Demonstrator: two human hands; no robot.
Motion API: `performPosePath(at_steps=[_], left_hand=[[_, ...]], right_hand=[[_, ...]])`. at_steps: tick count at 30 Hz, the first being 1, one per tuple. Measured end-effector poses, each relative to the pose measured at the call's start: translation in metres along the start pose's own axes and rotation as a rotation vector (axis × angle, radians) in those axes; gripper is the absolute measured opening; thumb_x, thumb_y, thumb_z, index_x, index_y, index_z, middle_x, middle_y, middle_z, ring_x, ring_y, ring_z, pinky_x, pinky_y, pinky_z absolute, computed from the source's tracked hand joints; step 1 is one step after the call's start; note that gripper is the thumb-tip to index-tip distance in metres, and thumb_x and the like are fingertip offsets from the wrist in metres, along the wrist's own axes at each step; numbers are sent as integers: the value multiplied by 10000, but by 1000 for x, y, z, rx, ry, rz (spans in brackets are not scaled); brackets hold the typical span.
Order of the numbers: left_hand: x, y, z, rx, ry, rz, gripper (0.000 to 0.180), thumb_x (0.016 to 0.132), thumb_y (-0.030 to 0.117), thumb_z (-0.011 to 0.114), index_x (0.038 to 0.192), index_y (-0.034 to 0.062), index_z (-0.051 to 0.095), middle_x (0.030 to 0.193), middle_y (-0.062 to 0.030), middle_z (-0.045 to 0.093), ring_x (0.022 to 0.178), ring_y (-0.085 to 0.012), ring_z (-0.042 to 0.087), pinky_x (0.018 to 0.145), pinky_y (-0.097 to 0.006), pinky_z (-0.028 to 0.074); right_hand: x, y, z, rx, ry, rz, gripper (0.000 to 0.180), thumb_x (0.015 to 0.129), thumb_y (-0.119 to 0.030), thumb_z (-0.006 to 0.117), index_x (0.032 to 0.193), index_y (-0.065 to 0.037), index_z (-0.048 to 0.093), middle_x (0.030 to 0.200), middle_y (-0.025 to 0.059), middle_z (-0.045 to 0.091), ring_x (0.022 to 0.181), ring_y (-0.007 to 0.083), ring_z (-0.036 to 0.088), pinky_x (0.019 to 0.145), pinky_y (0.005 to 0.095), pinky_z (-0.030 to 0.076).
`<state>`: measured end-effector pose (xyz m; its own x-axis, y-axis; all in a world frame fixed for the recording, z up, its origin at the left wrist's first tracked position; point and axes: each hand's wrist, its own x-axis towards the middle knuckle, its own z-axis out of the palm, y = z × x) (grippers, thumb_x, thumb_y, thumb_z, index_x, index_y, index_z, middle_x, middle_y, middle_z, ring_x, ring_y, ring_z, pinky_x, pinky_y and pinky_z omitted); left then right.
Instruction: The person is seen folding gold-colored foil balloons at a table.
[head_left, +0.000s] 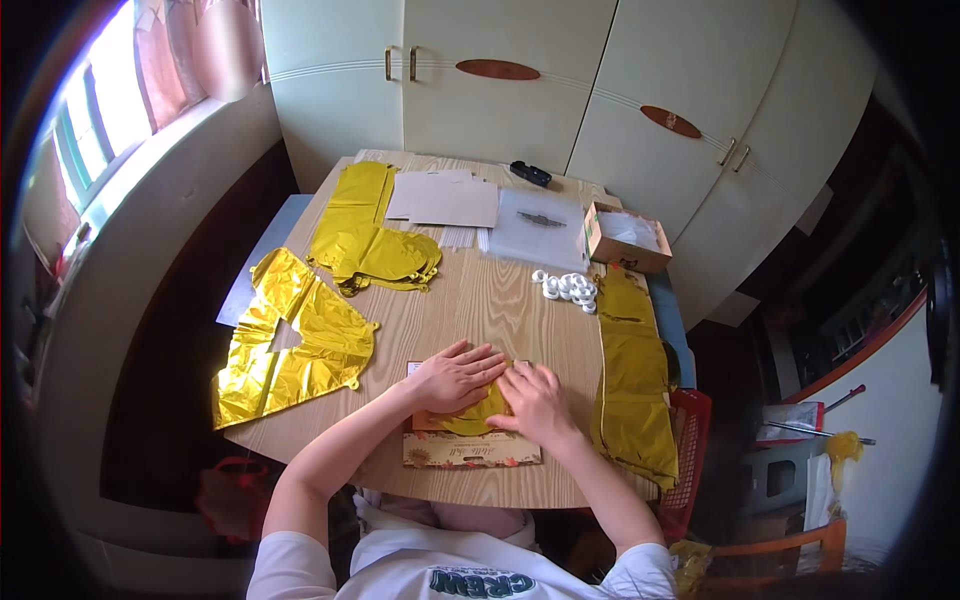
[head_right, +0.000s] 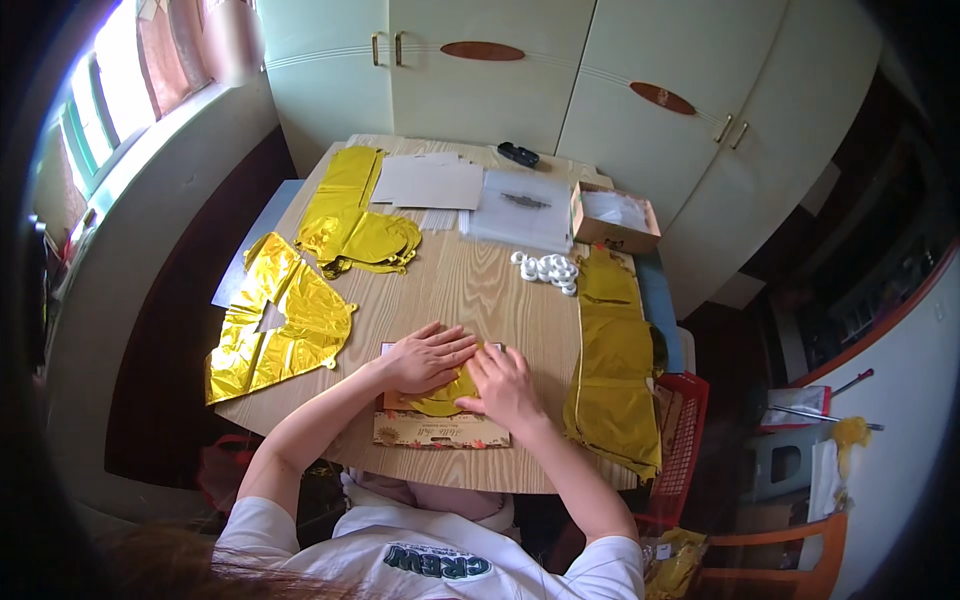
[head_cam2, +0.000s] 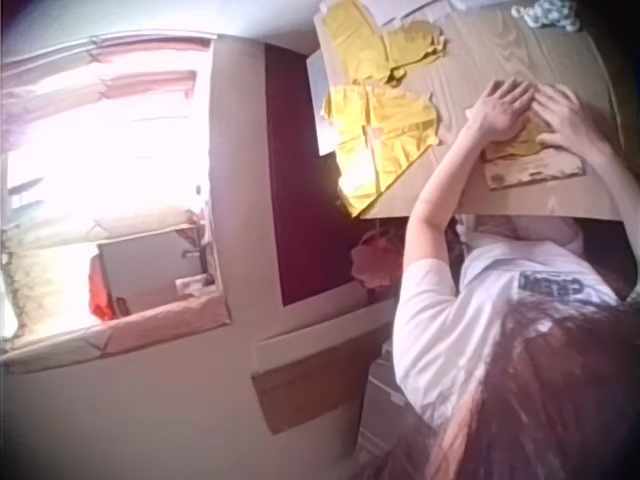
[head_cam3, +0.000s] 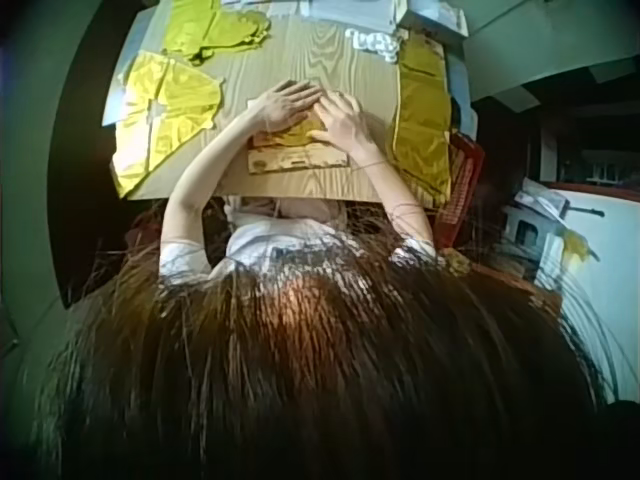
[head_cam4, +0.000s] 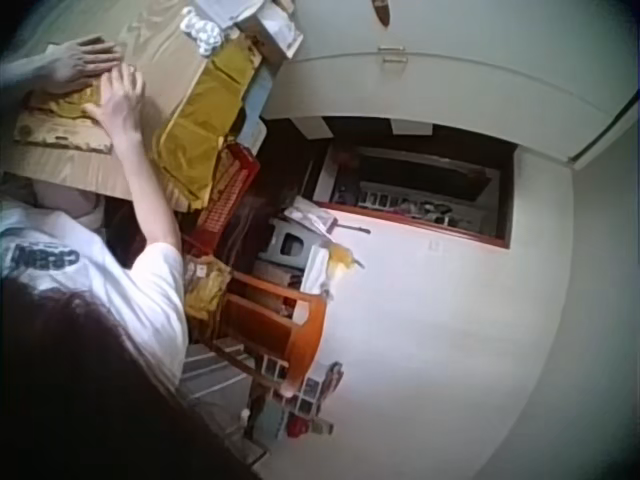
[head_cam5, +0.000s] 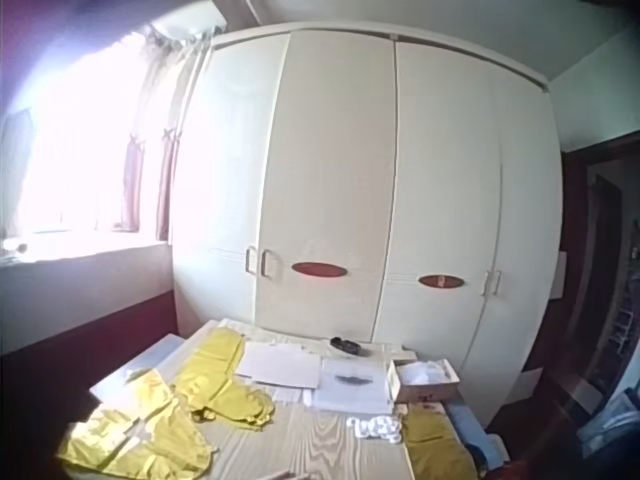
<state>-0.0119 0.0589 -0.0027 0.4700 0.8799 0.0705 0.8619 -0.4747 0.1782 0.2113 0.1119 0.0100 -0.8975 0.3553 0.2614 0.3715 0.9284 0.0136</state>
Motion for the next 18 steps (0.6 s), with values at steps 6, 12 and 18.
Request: performPosePath(at_steps=[6, 12, 18], left_hand=[[0, 1, -3, 3, -6, 30, 571, 997, 389, 371, 1516, 168, 287, 1579, -51, 262, 1462, -277, 217, 1184, -507, 133], [1, -2, -1, 24, -31, 28, 573, 1001, 402, 361, 1523, 185, 270, 1584, -46, 249, 1465, -279, 205, 1184, -509, 131], [3, -5, -2, -2, -54, 33, 571, 1007, 427, 339, 1522, 189, 272, 1583, -51, 249, 1465, -282, 202, 1185, -511, 118]], right_hand=[[-28, -54, -29, 43, 99, -357, 454, 801, -387, 648, 1119, -64, 670, 1088, 29, 644, 995, 173, 575, 917, 363, 412], [-26, -70, -31, -89, 243, -498, 321, 850, -210, 567, 1117, -68, 676, 1132, 45, 654, 934, 155, 598, 766, 304, 453], [-19, -66, -23, -144, 258, -392, 295, 839, -201, 581, 1070, -58, 695, 1129, 48, 656, 968, 187, 613, 781, 302, 472]])
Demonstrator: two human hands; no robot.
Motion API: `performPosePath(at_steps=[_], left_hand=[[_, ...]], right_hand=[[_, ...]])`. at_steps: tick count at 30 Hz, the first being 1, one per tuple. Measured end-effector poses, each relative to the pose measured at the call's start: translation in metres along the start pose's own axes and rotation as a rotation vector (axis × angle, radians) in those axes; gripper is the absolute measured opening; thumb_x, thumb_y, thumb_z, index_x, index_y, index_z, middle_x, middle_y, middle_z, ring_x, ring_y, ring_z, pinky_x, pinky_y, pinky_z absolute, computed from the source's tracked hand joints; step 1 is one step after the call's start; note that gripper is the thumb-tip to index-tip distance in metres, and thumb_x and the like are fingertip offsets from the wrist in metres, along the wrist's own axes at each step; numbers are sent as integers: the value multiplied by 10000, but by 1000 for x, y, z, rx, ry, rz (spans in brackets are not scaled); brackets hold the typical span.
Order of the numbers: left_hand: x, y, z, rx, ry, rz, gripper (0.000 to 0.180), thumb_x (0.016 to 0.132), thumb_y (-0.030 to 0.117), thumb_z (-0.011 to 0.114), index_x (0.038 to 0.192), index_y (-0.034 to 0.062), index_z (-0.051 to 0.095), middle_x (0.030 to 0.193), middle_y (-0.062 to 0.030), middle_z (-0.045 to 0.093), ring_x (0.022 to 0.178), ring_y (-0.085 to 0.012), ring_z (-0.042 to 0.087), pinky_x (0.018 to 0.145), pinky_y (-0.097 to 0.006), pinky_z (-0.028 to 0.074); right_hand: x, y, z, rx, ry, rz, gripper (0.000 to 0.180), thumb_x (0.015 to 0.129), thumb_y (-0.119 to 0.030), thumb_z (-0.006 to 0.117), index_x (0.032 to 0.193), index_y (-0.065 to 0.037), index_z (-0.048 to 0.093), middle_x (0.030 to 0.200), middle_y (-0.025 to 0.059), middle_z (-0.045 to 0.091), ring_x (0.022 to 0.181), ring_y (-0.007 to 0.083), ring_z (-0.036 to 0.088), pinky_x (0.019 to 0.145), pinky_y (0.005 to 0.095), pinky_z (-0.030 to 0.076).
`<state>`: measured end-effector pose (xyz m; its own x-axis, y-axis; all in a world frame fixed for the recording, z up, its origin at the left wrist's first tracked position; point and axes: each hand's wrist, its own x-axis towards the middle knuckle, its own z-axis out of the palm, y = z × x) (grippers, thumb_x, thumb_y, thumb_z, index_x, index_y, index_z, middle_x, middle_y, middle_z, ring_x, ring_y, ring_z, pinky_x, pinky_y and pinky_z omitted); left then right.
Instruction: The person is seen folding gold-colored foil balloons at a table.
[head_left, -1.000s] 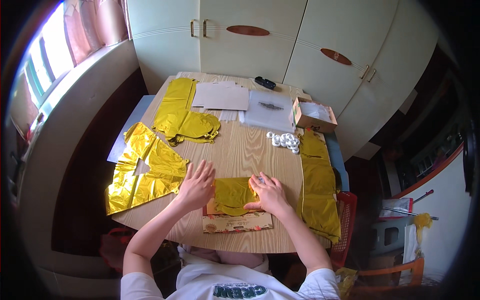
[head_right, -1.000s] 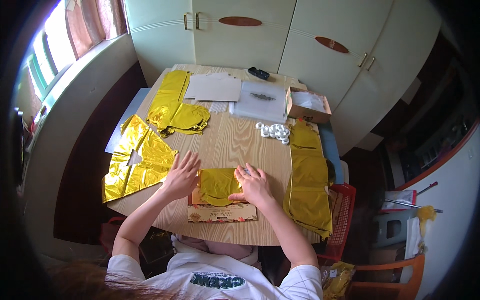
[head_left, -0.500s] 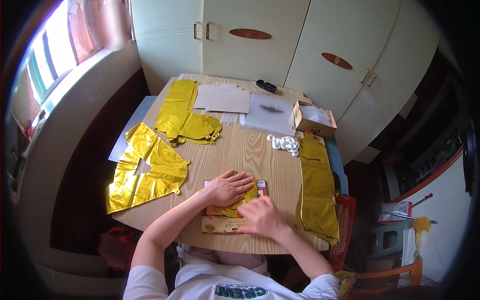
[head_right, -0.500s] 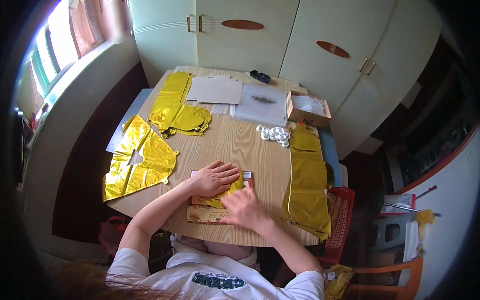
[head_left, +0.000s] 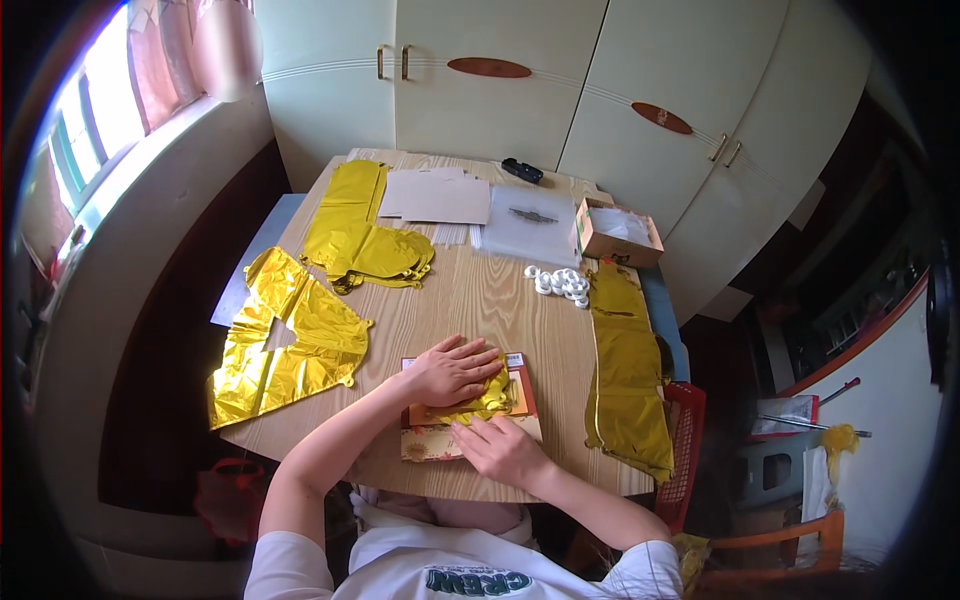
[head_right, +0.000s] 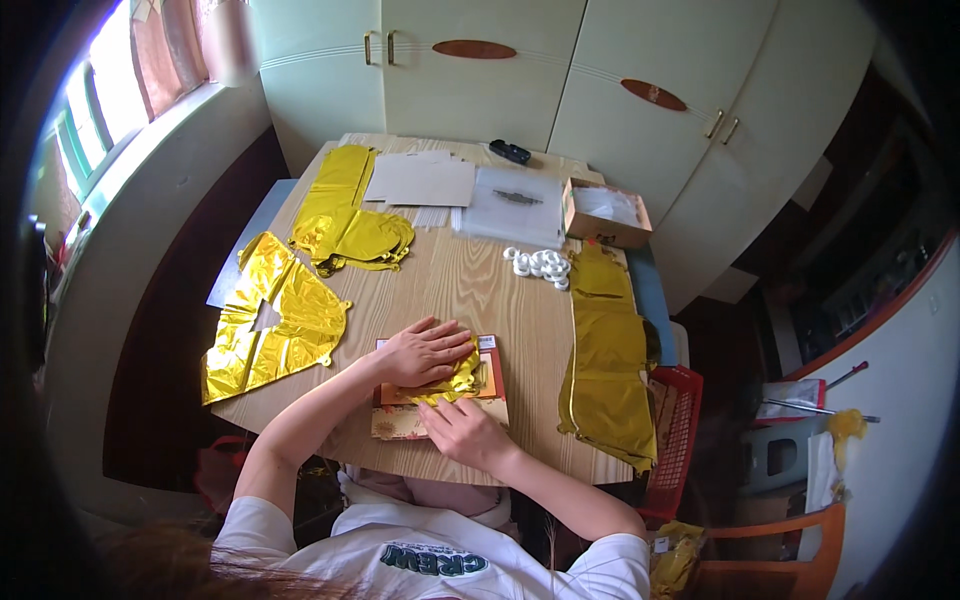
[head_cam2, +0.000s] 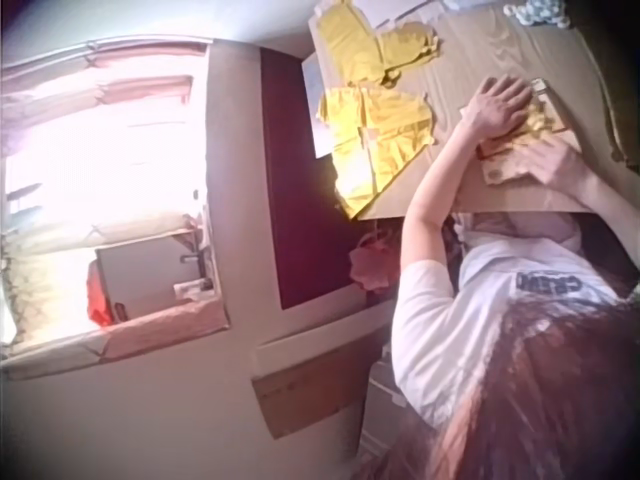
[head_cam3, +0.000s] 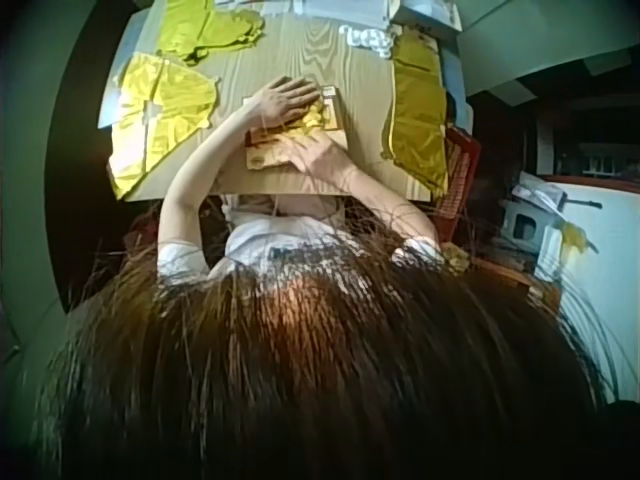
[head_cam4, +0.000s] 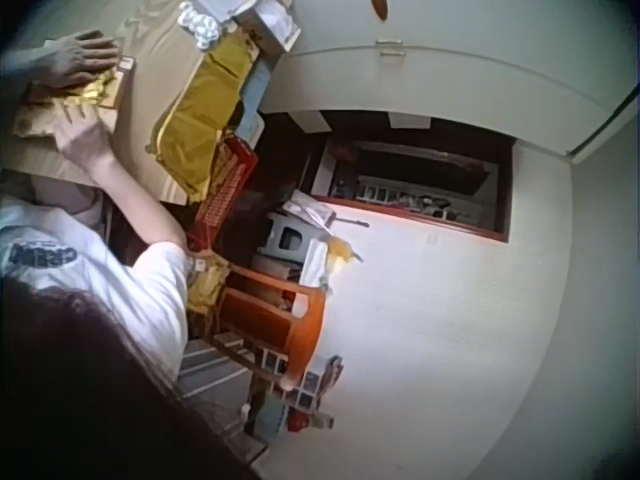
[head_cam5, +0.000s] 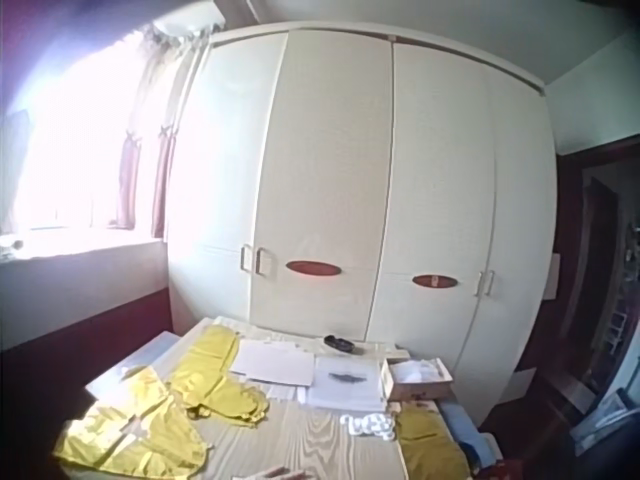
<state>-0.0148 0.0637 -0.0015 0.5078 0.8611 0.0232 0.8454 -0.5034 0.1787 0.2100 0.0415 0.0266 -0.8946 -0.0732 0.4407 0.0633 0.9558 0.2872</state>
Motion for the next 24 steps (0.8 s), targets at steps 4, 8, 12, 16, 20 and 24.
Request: performPosePath(at_steps=[4, 8, 12, 16, 20, 24], left_hand=[[-1, -2, 5, 39, 82, 16, 577, 1001, 464, 329, 1503, 179, 321, 1565, -48, 300, 1449, -259, 258, 1167, -497, 169], [-4, 0, 4, 45, 65, 2, 588, 997, 485, 327, 1502, 183, 323, 1570, -49, 286, 1454, -261, 245, 1173, -499, 157], [-6, 3, -1, 35, 28, -5, 625, 983, 522, 348, 1517, 204, 284, 1577, -64, 261, 1458, -299, 221, 1181, -512, 127], [-6, 4, -1, 53, 47, 16, 656, 968, 557, 355, 1516, 202, 289, 1579, -63, 259, 1458, -305, 217, 1179, -515, 130], [-7, 2, 3, 91, 77, 14, 657, 965, 567, 346, 1513, 207, 301, 1580, -50, 259, 1463, -293, 207, 1178, -517, 130], [-4, 3, 1, 103, 65, 18, 632, 975, 536, 336, 1516, 212, 293, 1583, -52, 251, 1469, -291, 189, 1185, -525, 101]], right_hand=[[-10, -6, -17, 36, 9, 34, 286, 828, -184, 589, 1059, -55, 699, 1122, 42, 663, 1005, 198, 617, 829, 314, 478], [-35, -7, -61, 113, -17, 81, 274, 835, -176, 599, 1074, -89, 701, 1104, 17, 674, 1038, 173, 622, 878, 310, 476], [-82, 3, -106, 121, 36, 127, 228, 853, -188, 624, 1059, -133, 705, 1101, -6, 678, 1049, 155, 632, 912, 336, 480], [-123, 17, -125, -22, 173, 350, 177, 897, -183, 578, 951, -76, 708, 975, 63, 707, 960, 224, 672, 899, 422, 479], [-123, 38, -103, -132, 106, 553, 201, 887, -74, 543, 995, -16, 703, 1030, 103, 706, 1006, 274, 664, 926, 450, 476], [-126, 51, -64, -95, -42, 571, 242, 853, -49, 573, 1050, -76, 712, 1091, 46, 705, 1091, 216, 633, 993, 458, 435]])
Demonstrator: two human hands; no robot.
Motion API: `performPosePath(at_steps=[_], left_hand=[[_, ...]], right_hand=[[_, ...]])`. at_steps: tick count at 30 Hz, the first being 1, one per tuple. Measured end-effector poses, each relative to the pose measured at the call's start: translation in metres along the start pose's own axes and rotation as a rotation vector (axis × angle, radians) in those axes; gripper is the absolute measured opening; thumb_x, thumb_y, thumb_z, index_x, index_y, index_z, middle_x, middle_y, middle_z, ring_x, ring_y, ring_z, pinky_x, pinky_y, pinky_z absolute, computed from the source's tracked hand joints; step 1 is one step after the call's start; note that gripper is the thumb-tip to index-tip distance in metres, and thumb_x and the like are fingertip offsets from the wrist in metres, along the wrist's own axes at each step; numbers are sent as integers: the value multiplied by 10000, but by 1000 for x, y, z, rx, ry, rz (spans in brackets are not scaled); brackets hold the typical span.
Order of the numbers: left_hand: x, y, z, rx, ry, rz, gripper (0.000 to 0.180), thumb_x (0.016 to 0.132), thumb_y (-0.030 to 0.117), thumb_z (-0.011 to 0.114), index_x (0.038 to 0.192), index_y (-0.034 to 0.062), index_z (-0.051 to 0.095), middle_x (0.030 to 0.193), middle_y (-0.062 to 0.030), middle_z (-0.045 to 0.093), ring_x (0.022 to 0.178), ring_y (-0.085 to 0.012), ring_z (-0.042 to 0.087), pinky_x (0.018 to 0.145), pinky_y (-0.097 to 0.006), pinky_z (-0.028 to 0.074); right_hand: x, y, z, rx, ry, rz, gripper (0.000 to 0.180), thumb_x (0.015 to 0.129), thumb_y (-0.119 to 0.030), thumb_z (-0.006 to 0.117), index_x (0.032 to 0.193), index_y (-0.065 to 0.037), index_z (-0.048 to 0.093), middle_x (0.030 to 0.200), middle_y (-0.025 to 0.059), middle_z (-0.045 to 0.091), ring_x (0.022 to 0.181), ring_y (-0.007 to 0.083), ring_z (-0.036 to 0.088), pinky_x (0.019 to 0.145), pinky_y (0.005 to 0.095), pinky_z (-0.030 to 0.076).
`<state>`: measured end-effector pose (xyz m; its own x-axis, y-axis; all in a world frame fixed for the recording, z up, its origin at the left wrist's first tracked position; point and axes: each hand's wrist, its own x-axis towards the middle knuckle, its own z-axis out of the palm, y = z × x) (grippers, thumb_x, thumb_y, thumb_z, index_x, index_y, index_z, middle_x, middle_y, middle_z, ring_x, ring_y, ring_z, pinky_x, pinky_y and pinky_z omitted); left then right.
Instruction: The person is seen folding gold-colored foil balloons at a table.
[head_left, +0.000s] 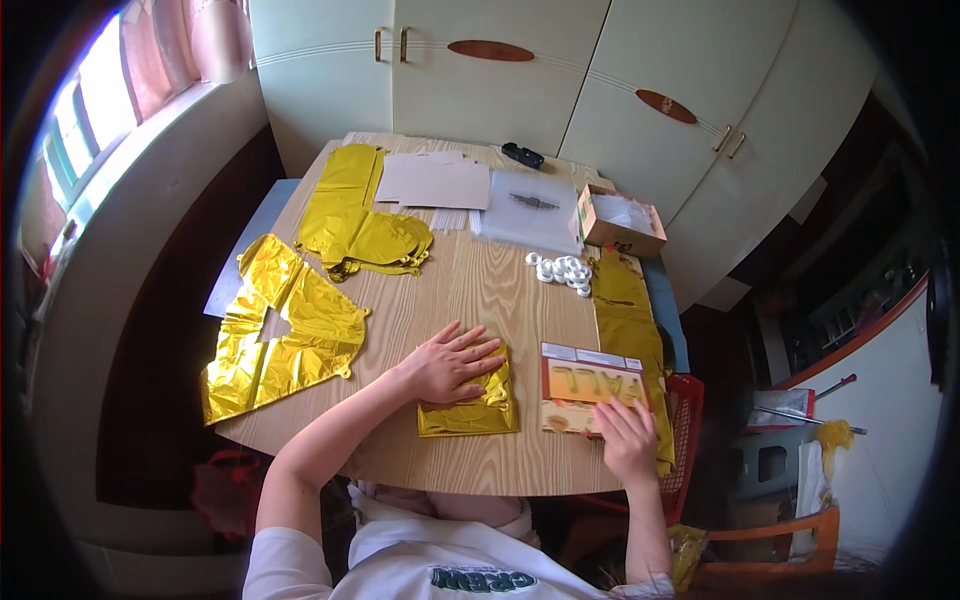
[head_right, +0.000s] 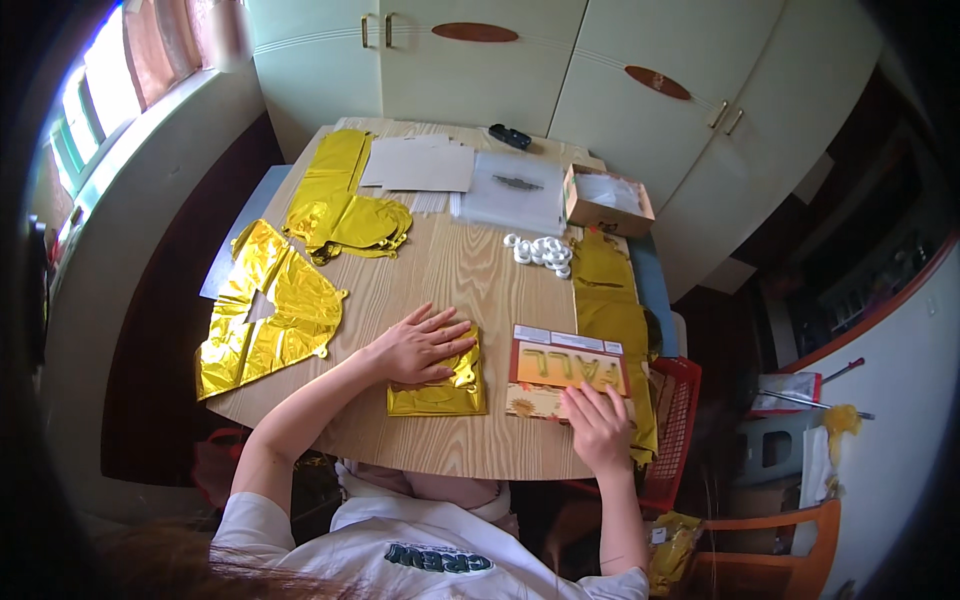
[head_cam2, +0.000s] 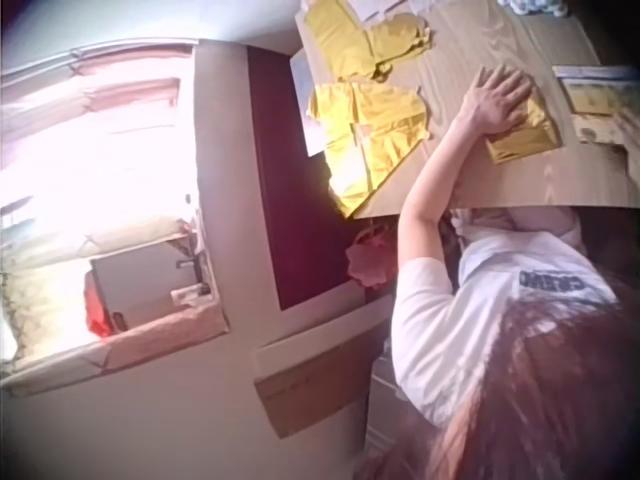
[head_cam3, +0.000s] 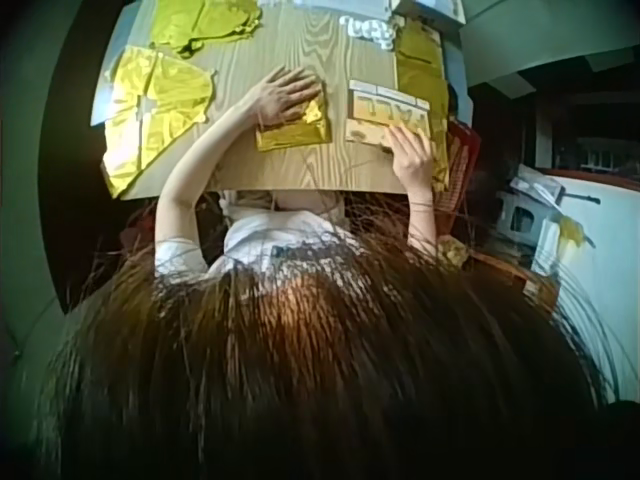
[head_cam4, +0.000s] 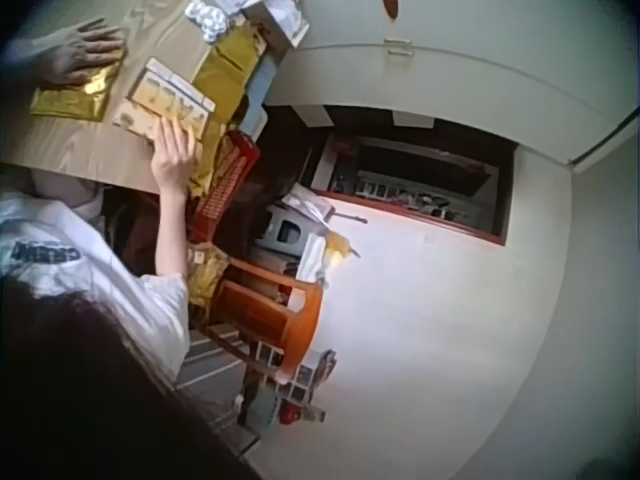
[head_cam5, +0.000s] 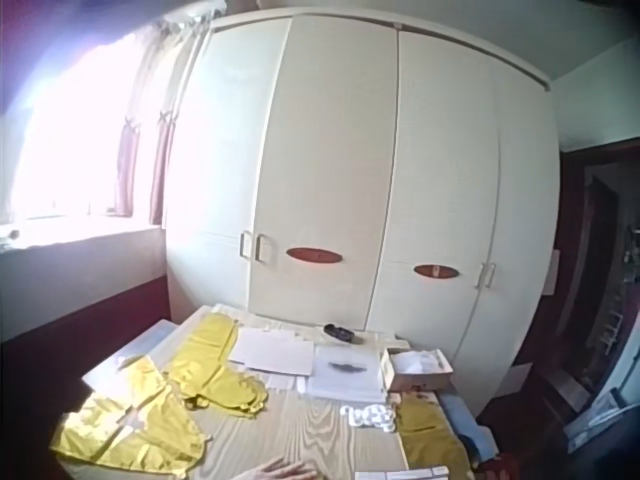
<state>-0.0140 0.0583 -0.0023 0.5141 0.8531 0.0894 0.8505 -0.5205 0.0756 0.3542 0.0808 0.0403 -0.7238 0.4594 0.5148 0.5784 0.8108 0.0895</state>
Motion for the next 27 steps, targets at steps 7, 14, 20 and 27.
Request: performPosePath(at_steps=[7, 14, 20, 27], left_hand=[[-2, 3, -3, -24, -18, -7, 528, 983, 510, 339, 1483, 342, 350, 1580, -89, 248, 1468, -332, 173, 1184, -544, 84], [-3, 5, -9, -32, 4, 13, 518, 946, 587, 394, 1432, 411, 422, 1574, -115, 255, 1454, -419, 151, 1173, -562, 92], [-2, 3, -5, -18, -2, 10, 518, 930, 614, 413, 1411, 423, 449, 1573, -125, 253, 1451, -427, 152, 1171, -563, 97], [0, 4, -8, -18, 10, 17, 511, 939, 612, 387, 1406, 417, 458, 1578, -110, 248, 1460, -399, 155, 1170, -575, 95]], right_hand=[[9, -4, 11, 214, -219, 33, 319, 785, -79, 598, 1086, -74, 702, 1180, 58, 675, 1171, 223, 588, 1067, 492, 368], [59, -67, 39, 435, -129, -105, 264, 884, -142, 596, 1118, -60, 689, 1204, 91, 664, 1188, 240, 586, 1033, 431, 420], [105, -45, 114, 395, -104, -54, 298, 904, -106, 574, 1186, -62, 658, 1230, 81, 655, 1225, 231, 566, 1023, 428, 419], [113, -30, 133, 416, -220, -28, 240, 904, -214, 615, 1104, -135, 721, 1197, 44, 676, 1241, 227, 550, 1048, 440, 389]])
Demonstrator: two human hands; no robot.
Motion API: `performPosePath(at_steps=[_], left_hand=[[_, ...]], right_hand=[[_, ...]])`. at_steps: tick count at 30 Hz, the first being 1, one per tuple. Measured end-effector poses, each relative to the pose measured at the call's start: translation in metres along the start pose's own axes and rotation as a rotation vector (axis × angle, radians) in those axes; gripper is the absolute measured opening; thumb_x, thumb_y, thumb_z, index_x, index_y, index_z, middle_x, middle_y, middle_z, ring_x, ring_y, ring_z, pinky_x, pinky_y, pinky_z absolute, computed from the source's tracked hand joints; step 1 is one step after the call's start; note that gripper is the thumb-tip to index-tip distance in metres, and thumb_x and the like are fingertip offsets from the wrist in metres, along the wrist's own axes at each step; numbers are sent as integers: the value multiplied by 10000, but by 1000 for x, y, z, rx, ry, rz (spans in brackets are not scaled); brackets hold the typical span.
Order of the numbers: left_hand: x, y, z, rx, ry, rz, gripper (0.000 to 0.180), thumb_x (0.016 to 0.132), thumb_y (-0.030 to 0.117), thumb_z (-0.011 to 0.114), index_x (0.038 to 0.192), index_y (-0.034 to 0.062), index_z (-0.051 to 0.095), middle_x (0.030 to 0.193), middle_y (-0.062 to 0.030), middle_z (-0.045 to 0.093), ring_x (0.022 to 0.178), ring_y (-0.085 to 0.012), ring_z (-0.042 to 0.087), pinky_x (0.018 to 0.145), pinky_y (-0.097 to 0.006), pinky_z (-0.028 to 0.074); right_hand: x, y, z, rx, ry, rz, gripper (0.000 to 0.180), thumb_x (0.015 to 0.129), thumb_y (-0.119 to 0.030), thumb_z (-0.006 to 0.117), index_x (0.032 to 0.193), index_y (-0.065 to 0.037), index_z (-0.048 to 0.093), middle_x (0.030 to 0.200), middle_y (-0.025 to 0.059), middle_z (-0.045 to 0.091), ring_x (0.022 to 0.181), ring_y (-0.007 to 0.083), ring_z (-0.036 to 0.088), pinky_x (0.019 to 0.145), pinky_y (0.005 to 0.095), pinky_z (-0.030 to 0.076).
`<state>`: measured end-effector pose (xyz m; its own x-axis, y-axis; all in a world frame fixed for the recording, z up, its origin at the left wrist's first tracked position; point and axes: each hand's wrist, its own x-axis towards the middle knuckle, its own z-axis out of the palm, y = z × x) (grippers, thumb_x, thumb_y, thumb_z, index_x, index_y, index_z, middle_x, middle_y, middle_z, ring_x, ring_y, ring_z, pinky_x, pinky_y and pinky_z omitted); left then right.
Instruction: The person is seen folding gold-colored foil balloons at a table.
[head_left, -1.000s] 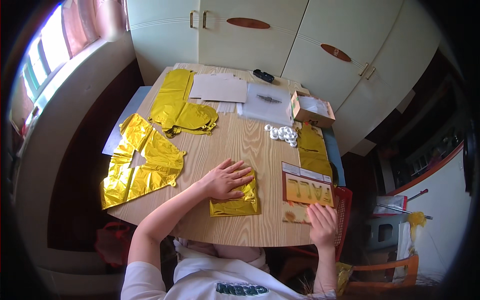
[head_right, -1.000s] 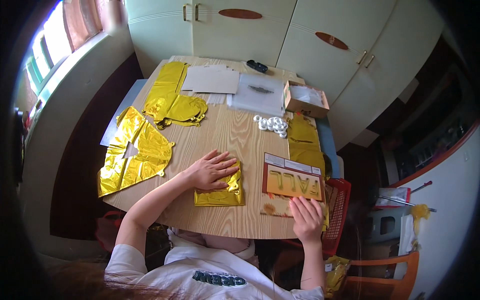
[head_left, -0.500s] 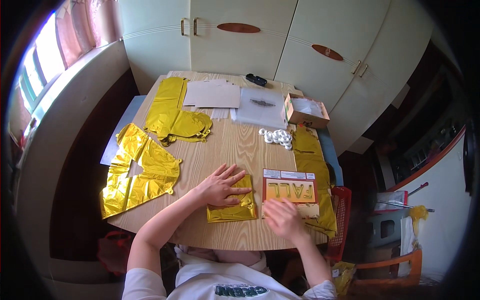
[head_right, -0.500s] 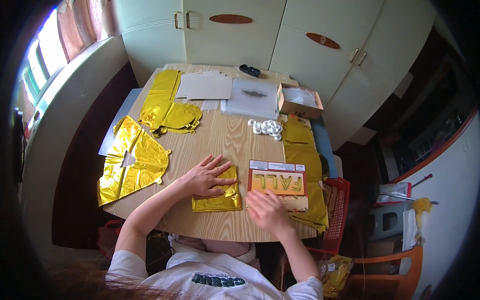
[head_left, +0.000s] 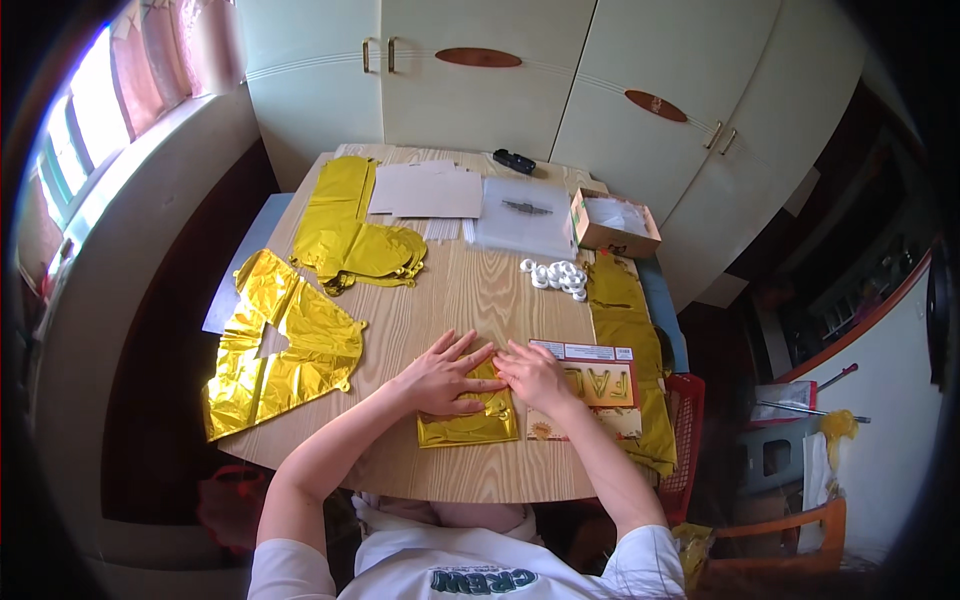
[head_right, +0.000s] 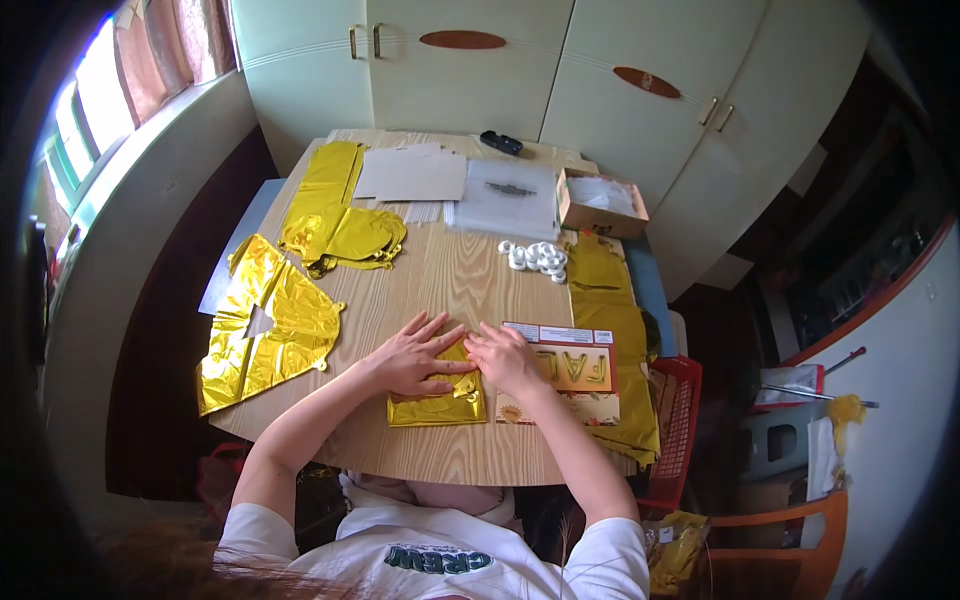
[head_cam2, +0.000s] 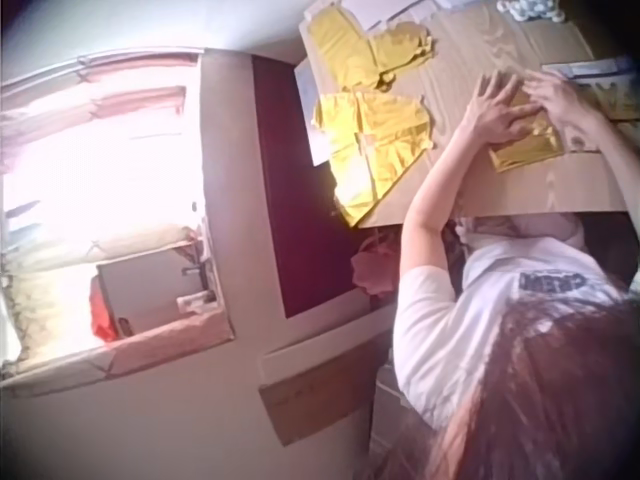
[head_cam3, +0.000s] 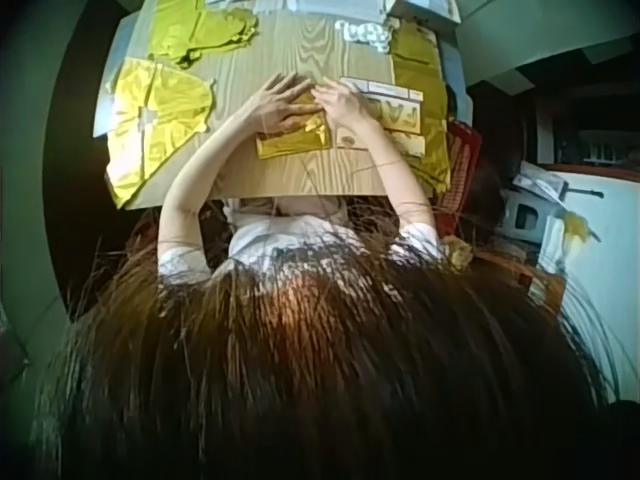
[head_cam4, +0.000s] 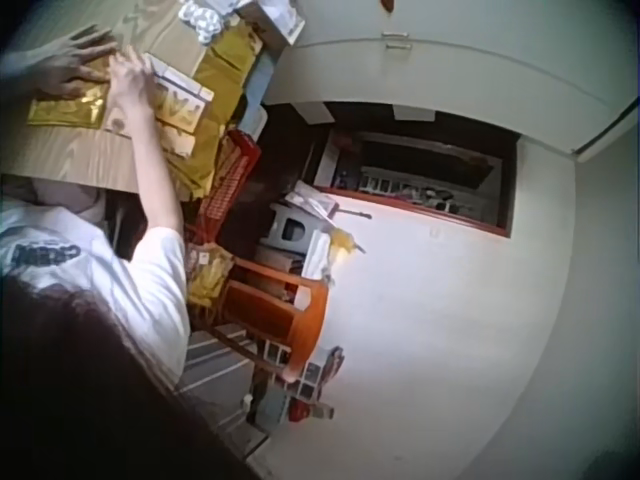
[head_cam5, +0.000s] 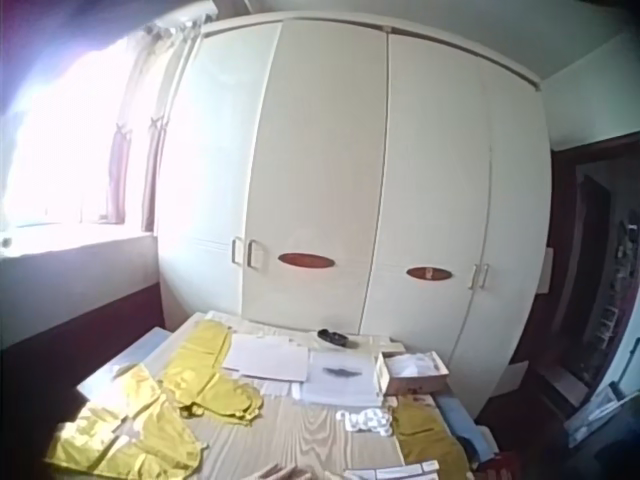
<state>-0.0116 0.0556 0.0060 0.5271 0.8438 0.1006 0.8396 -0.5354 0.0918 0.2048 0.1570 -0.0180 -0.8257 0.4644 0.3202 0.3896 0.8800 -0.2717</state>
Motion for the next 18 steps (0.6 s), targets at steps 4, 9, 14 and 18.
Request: performPosePath(at_steps=[4, 9, 14, 18], left_hand=[[-4, 1, 4, 0, 23, 1, 505, 949, 598, 375, 1416, 417, 442, 1575, -110, 255, 1463, -380, 163, 1168, -579, 95], [-12, 3, 6, -35, -2, -15, 565, 965, 570, 356, 1482, 341, 350, 1570, -128, 258, 1462, -373, 172, 1168, -570, 109], [-24, 6, 6, 0, -61, -109, 702, 982, 538, 333, 1519, 98, 231, 1561, -231, 202, 1460, -405, 138, 1175, -545, 95], [-34, 4, 3, -33, -142, -206, 725, 1004, 511, 287, 1500, -10, 203, 1554, -272, 174, 1461, -405, 122, 1186, -501, 104]], right_hand=[[5, -2, -10, -24, -126, 38, 321, 912, -338, 609, 1146, -143, 708, 1247, 8, 649, 1310, 208, 482, 1088, 438, 340], [6, -7, -20, -53, -211, 41, 429, 880, -426, 626, 1198, -142, 679, 1314, 4, 605, 1339, 228, 449, 1105, 449, 321], [4, -7, -23, -79, -253, 23, 614, 803, -569, 628, 1252, -151, 642, 1377, -1, 554, 1372, 248, 404, 1125, 469, 292], [7, -9, -24, -96, -289, 26, 710, 756, -645, 600, 1275, -161, 627, 1393, -14, 539, 1388, 247, 379, 1135, 480, 277]])
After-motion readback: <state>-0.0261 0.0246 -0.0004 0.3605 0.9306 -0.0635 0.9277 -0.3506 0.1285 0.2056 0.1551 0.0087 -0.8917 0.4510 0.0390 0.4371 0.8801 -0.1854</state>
